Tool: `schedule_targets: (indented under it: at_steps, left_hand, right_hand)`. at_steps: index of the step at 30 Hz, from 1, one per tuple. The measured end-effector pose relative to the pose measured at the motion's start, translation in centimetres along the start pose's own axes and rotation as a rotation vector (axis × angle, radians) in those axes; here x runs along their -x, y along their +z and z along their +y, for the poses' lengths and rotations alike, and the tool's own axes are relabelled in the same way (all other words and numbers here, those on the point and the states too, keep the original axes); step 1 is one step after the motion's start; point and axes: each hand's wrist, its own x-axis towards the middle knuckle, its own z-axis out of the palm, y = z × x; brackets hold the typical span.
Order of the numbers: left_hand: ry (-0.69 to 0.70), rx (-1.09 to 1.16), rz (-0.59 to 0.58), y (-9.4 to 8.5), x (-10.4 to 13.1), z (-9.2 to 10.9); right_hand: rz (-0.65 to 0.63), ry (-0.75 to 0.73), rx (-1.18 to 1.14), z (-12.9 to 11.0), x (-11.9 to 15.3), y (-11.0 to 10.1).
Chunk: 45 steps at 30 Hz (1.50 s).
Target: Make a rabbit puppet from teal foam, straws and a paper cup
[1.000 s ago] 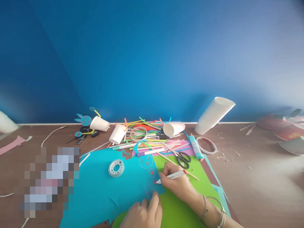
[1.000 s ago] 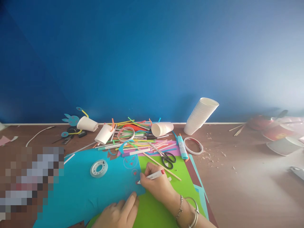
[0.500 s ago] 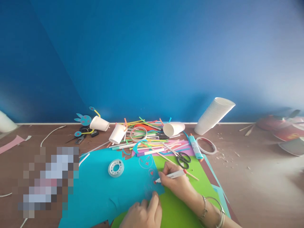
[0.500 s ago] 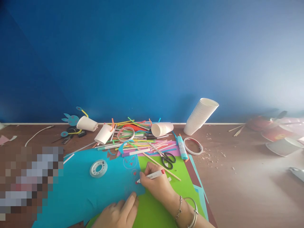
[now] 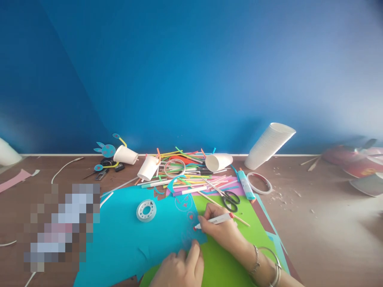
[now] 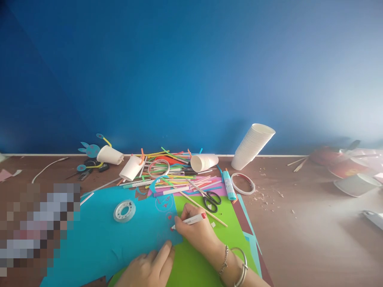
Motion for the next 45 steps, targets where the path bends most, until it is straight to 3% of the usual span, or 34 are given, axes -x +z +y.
schedule_targets:
  at_steps: [10, 17, 20, 24, 26, 30, 34, 40, 45]
  left_hand:
    - [-0.040, 0.000, -0.030, -0.7, -0.1, 0.1]
    - [-0.016, 0.058, -0.049, 0.2, 0.1, -0.1]
    - [0.021, 0.083, -0.130, -0.7, -0.5, -0.5]
    - [-0.029, 0.328, -0.366, -3.5, -1.6, -1.8]
    - [-0.168, 0.617, -0.350, -4.8, -2.1, -2.9]
    - [-0.637, 1.240, -0.213, -6.2, -3.4, -5.0]
    - [-0.884, 1.540, -0.126, -6.9, -5.1, -6.2]
    - [-1.020, 1.671, -0.102, -7.1, -7.0, -5.7]
    - [-0.989, 1.642, 0.013, -6.2, -7.3, -4.9]
  right_hand:
    - [-0.002, -0.003, 0.015, 0.1, 0.0, -0.1]
    - [0.004, 0.007, -0.047, 0.4, 0.0, 0.1]
    - [0.019, 0.020, -0.129, 0.3, -0.3, -0.3]
    - [0.092, 0.064, -0.393, 0.2, -0.9, -1.3]
    - [0.095, 0.061, -0.480, 0.0, -1.2, -1.9]
    - [0.038, 0.008, -0.582, -1.6, -0.9, -2.9]
    - [-0.050, -0.034, -0.573, -4.3, 0.4, -2.9]
    - [-0.041, -0.240, -0.219, -6.2, 1.8, -1.1]
    - [0.003, -0.253, -0.129, -5.7, 1.5, -0.5]
